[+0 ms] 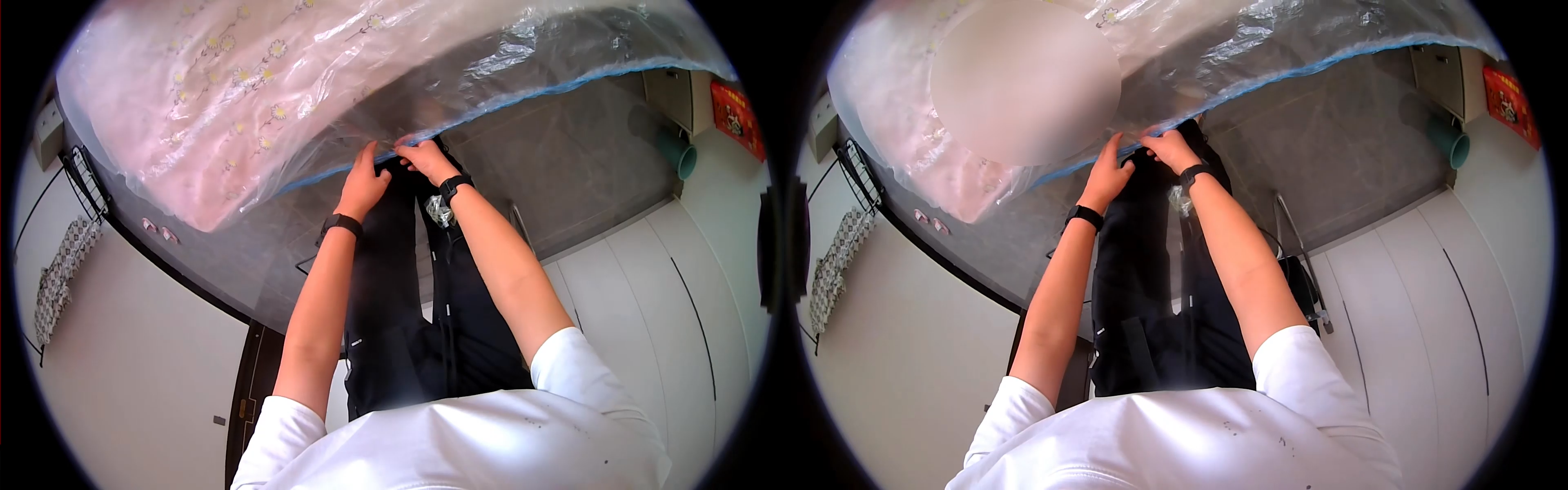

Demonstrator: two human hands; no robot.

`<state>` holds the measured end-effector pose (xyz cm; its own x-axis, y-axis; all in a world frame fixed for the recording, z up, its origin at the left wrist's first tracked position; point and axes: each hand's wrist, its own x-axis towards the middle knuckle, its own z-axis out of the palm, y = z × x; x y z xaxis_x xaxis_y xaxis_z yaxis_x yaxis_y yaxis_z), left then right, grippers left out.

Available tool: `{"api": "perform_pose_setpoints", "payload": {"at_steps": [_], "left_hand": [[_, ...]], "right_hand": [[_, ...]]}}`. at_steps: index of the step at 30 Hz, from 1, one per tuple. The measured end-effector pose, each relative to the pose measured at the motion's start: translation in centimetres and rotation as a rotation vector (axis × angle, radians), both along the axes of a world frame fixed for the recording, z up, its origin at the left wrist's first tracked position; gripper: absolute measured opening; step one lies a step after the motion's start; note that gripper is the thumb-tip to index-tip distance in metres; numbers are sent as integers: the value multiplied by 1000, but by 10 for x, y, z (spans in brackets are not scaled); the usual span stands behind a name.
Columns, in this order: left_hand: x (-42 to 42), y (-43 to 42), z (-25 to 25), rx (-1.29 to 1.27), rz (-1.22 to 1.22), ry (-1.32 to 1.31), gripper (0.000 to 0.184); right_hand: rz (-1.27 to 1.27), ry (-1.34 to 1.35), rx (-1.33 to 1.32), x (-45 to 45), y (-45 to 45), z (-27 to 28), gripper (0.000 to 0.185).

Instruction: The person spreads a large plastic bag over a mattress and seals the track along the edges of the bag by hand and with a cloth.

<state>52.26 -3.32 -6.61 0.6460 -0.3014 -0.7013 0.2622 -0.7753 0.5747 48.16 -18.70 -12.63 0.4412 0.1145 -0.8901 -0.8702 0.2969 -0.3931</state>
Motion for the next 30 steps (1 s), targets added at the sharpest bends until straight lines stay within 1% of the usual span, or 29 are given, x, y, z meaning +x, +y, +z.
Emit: {"api": "perform_pose_setpoints", "payload": {"at_steps": [2,3,5,6,7,8,9,10,12,13,14,16,17,18,20,21,22,26,28,29,30], "left_hand": [[1,-2,-1,-42,-18,1,62],[0,-1,-5,-46,-16,-1,62],[-2,-1,-13,-54,-52,-87,58],[0,-3,-17,-53,-49,-87,58],[1,-4,-23,-42,19,-64,56],[2,-6,-26,-29,87,-38,54],[3,-11,-29,-47,264,-12,53],[6,-11,-30,-48,270,-16,53],[21,-18,-29,-105,377,128,47],[25,-21,-27,-61,340,99,35],[28,-23,-28,-67,344,100,35],[32,-22,-29,-52,190,30,25],[33,-18,-38,-80,190,29,17],[36,-14,-43,-84,186,28,17],[46,-8,-45,-162,279,-31,15],[51,-5,-42,-169,343,55,15],[56,-2,-39,-165,338,58,15],[56,19,-38,-144,245,159,19],[37,29,-52,-143,108,43,19],[32,30,-50,-145,107,44,19],[25,32,-48,-146,11,23,21]], "right_hand": [[-41,30,-75,-8,3,-3,17],[-42,-31,-131,-13,5,-9,16],[-35,-25,-143,-22,8,-15,16],[-29,-13,-151,-25,9,-17,16],[47,29,-100,-27,7,-20,16],[50,35,-97,-29,7,-16,16],[-11,64,-51,-30,8,-11,15],[-71,84,-10,-28,8,-6,15],[-28,56,20,-27,9,2,14],[-44,18,34,-26,10,7,17],[-39,18,28,-22,10,10,17],[-56,-13,92,-22,12,17,16],[-62,9,87,-20,12,18,16],[-66,8,84,-20,11,18,16],[-74,-9,40,-20,8,16,15],[-81,-6,42,-21,7,13,15],[-78,4,47,-21,6,10,15],[-65,6,38,-21,8,2,14],[-61,10,28,-20,11,2,14],[-67,21,9,-20,12,3,14],[-73,34,-9,-20,14,3,14]]}}
